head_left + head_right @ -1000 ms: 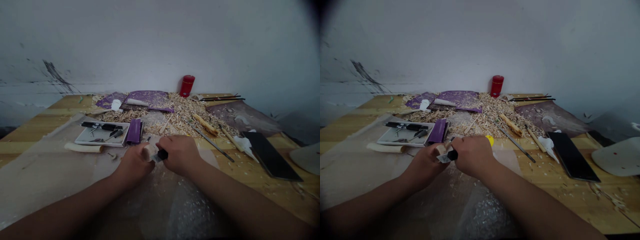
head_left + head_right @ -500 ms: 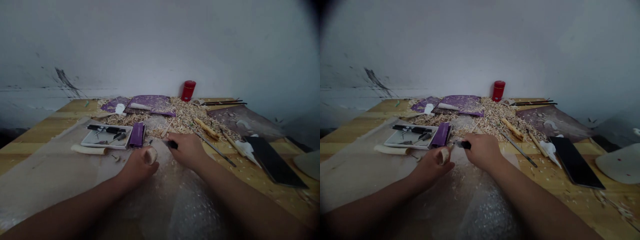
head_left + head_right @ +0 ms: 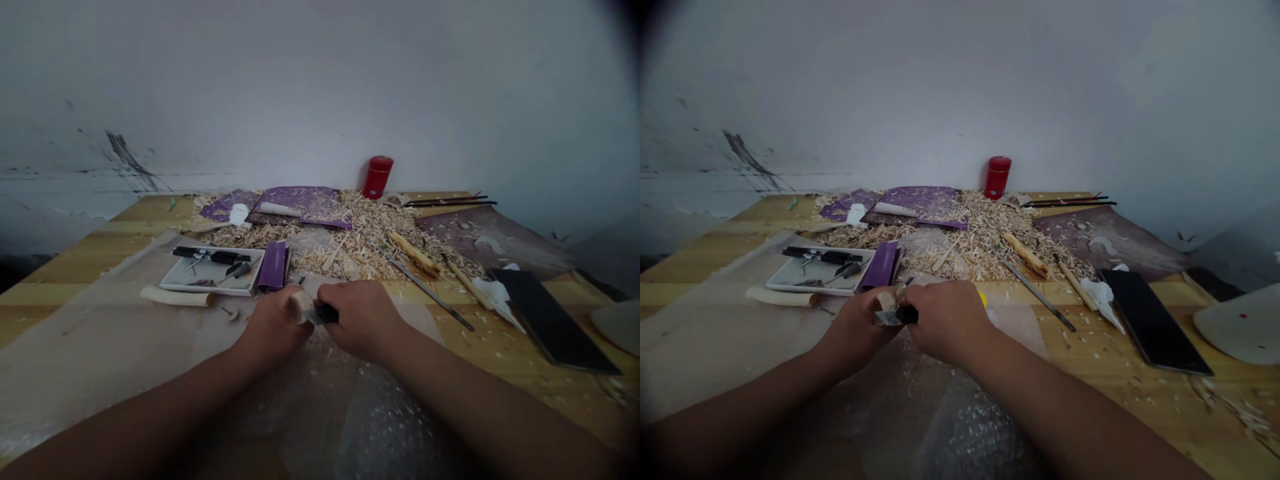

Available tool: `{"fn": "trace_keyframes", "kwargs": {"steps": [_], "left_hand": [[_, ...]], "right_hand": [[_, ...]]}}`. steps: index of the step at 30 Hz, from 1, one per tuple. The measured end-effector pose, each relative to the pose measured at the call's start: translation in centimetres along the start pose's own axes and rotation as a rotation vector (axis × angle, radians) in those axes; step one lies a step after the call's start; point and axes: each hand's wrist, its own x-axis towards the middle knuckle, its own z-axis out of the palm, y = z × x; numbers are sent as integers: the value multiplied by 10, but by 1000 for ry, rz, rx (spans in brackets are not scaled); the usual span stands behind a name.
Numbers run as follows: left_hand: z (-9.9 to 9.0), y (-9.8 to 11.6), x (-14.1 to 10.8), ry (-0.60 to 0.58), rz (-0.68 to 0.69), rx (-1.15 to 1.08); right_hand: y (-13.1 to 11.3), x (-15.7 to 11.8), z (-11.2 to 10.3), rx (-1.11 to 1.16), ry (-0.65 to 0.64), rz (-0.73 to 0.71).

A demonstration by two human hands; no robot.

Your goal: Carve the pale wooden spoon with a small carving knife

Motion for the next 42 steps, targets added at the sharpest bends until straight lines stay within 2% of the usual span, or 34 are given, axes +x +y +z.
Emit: {"fn": "trace_keyframes", "kwargs": {"steps": [6, 13, 17, 19, 20, 22, 23, 26, 29, 32, 36, 42], "left_hand": [[-1, -1, -3, -51, -10, -51], [-2, 3, 0, -152, -98, -297], [-2, 4, -2, -171, -112, -297], [-5, 7, -7, -188, -87, -249], [-7, 8, -9, -213, -54, -220], [-9, 10, -12, -239, -15, -183], [-10, 11, -12, -226, -42, -162], [-8, 10, -7, -154, -84, -153], [-4, 6, -1, -79, -73, -146], [-3, 1, 0, -35, -51, -103], [-3, -4, -1, -14, -14, -43], [-1, -5, 0, -30, 10, 31]], "right_hand": [[-1, 1, 0, -24, -6, 26], [-2, 2, -1, -64, -24, 54], [7, 6, -1, -104, -41, 66], [23, 10, -4, -139, -73, 166], [32, 11, -5, -166, -94, 260], [50, 13, -9, -219, -65, 381], [56, 14, -11, -236, -24, 421], [53, 11, -11, -179, 50, 334], [32, 5, -7, -74, 55, 155], [14, 0, -6, -11, 42, 65], [4, -2, -7, 13, 9, 10], [0, -1, -7, 0, -57, 9]]}}
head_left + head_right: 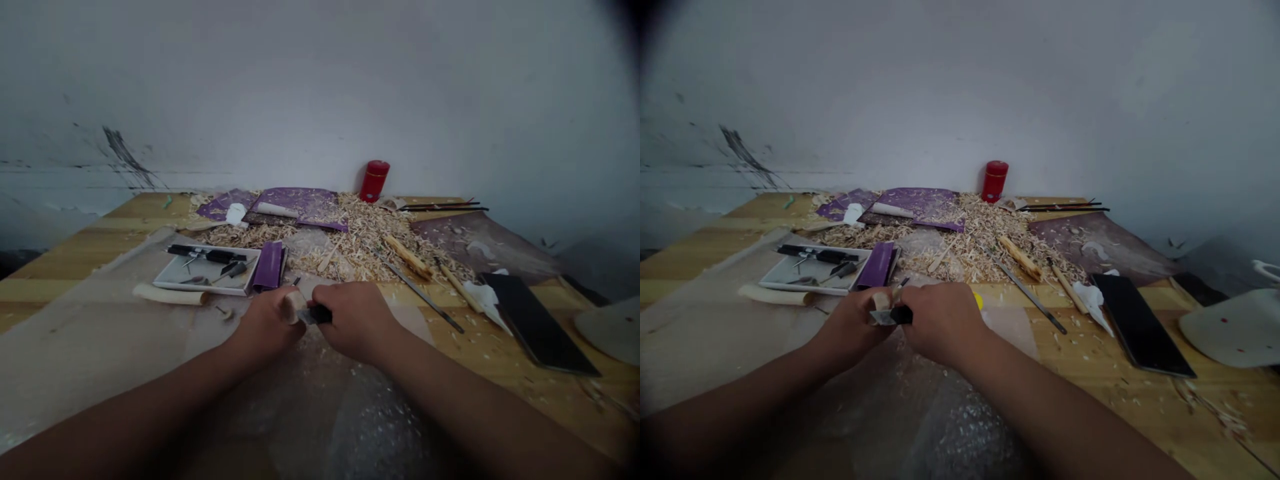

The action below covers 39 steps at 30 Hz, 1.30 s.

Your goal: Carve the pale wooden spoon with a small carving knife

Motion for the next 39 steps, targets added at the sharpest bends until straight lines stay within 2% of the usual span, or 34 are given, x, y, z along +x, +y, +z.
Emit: {"fn": "trace_keyframes", "kwargs": {"steps": [7, 10, 15, 17, 19, 22, 24, 31, 39], "left_hand": [[-3, 3, 0, -84, -5, -103], [-3, 7, -4, -104, -34, -172], [-3, 16, -19, -205, 21, -175], [-3, 16, -19, -154, 16, -157], [-3, 13, -15, -106, 9, -120], [-2, 8, -8, -67, 0, -97], [-1, 7, -4, -38, -10, -84], [-1, 6, -2, -25, -7, -43], [0, 3, -3, -80, 30, -84]], "right_hand": [[-5, 1, 3, -48, 5, -6], [2, 5, 5, -87, 33, 6], [46, 17, 4, -207, 36, 325], [56, 18, 2, -215, 115, 377], [53, 15, 2, -153, 146, 284], [32, 8, 2, -30, 122, 84], [18, 3, 3, 16, 96, 15], [2, -1, 2, -17, -15, -44], [-1, 0, 5, -3, 27, -25]]}}
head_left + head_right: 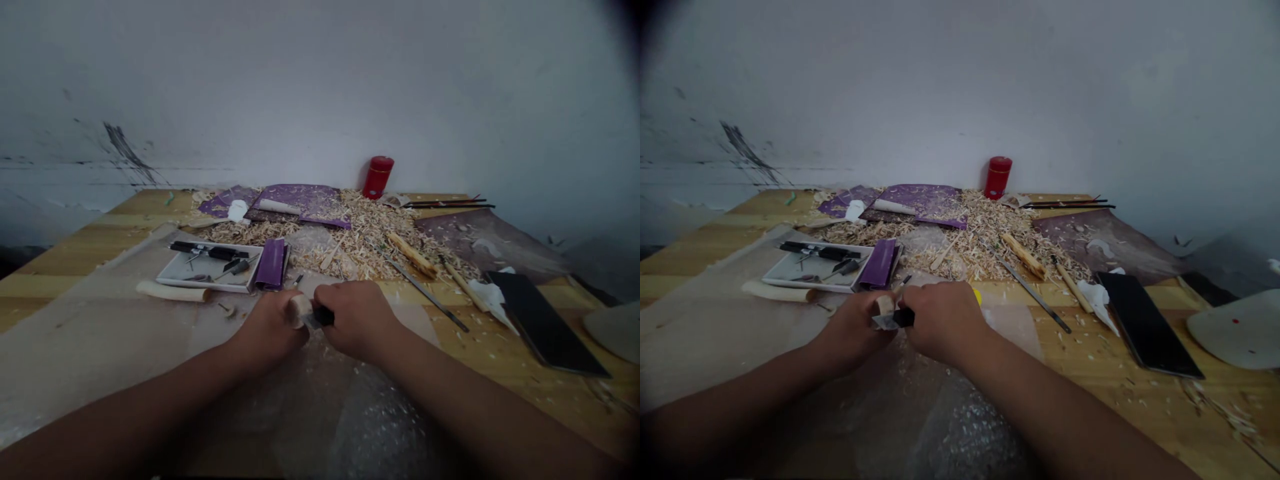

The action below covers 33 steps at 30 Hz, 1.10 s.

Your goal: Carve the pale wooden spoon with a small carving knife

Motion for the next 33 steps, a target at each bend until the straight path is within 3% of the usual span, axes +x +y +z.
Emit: {"fn": "trace_keyframes", "kwargs": {"steps": [9, 13, 15, 17, 23, 33], "left_hand": [[1, 4, -5, -24, -31, -164], [1, 13, -15, -133, 29, -95], [1, 13, -15, -103, -1, -85], [1, 10, -10, -38, -21, -40], [1, 1, 1, 41, -27, -8], [1, 0, 2, 39, -10, 8]], "right_hand": [[7, 6, 2, -67, 57, 30], [38, 15, -1, -169, 9, 298], [49, 16, -3, -193, 57, 355], [48, 15, -3, -144, 90, 280], [15, 3, 0, 16, 67, 23], [2, 0, 1, 1, 14, -17]]}}
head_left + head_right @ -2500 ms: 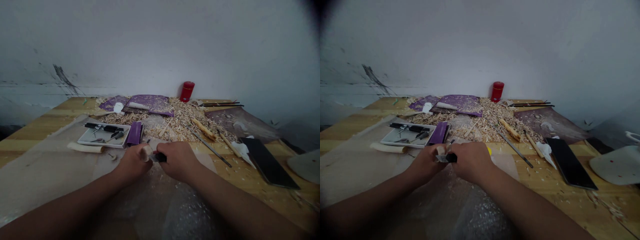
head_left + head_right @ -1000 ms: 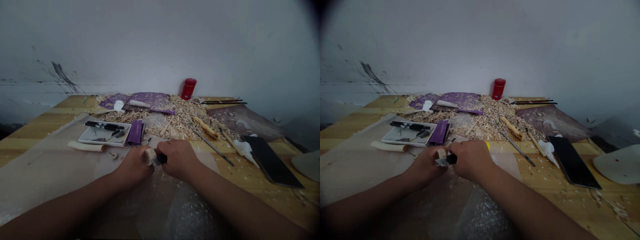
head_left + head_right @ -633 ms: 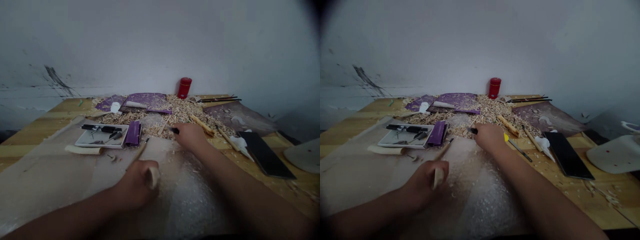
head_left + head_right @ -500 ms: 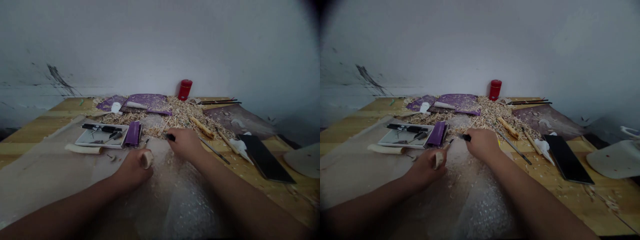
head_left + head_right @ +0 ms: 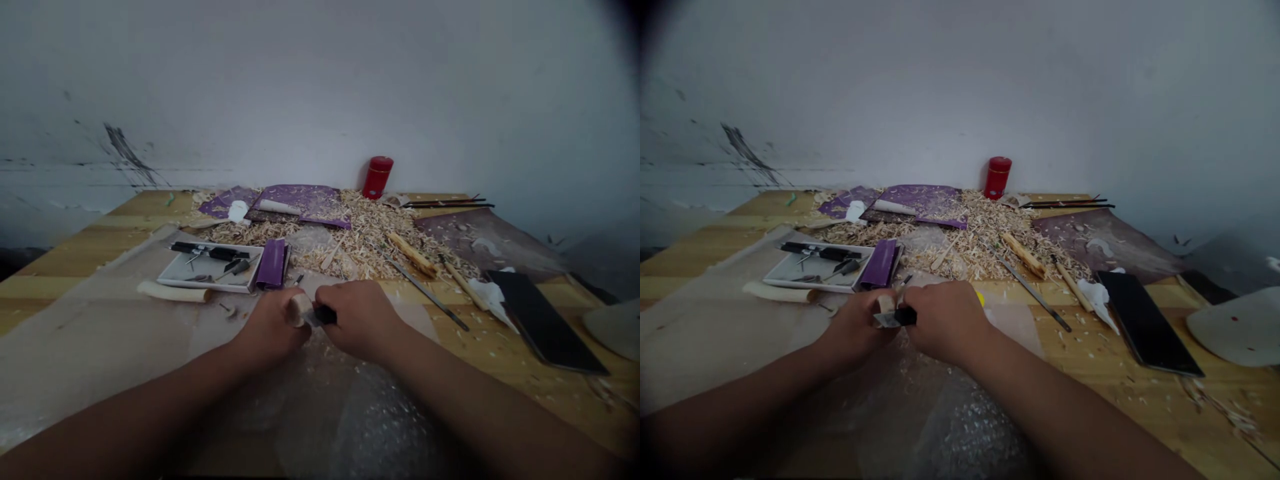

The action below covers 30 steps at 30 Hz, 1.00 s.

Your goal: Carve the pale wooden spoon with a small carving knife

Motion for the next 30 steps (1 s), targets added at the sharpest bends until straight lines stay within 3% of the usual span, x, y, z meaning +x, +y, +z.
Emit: {"fn": "trace_keyframes", "kwargs": {"steps": [7, 11, 13, 15, 16, 18, 20, 24, 30], "left_hand": [[-1, 0, -1, -136, -47, -205], [0, -2, -4, -117, -84, -289], [0, 1, -10, -108, -76, -247], [-1, 5, -16, -158, -13, -161], [-2, 7, -18, -189, 37, -129], [-3, 8, -19, -152, 6, -103], [-4, 7, -14, -82, -42, -74], [-2, 3, -4, -37, -39, -79], [-2, -2, -2, 2, -33, 25]], "right_hand": [[-1, 1, 1, -2, 15, 2], [2, 4, 2, -19, -1, 26], [13, 8, 2, -58, -27, 103], [30, 12, 0, -129, -50, 271], [38, 14, -1, -157, -34, 344], [49, 15, -2, -180, 34, 422], [48, 14, -3, -133, 60, 354], [23, 7, -1, -22, 16, 147], [4, 0, -1, -12, 13, 34]]}}
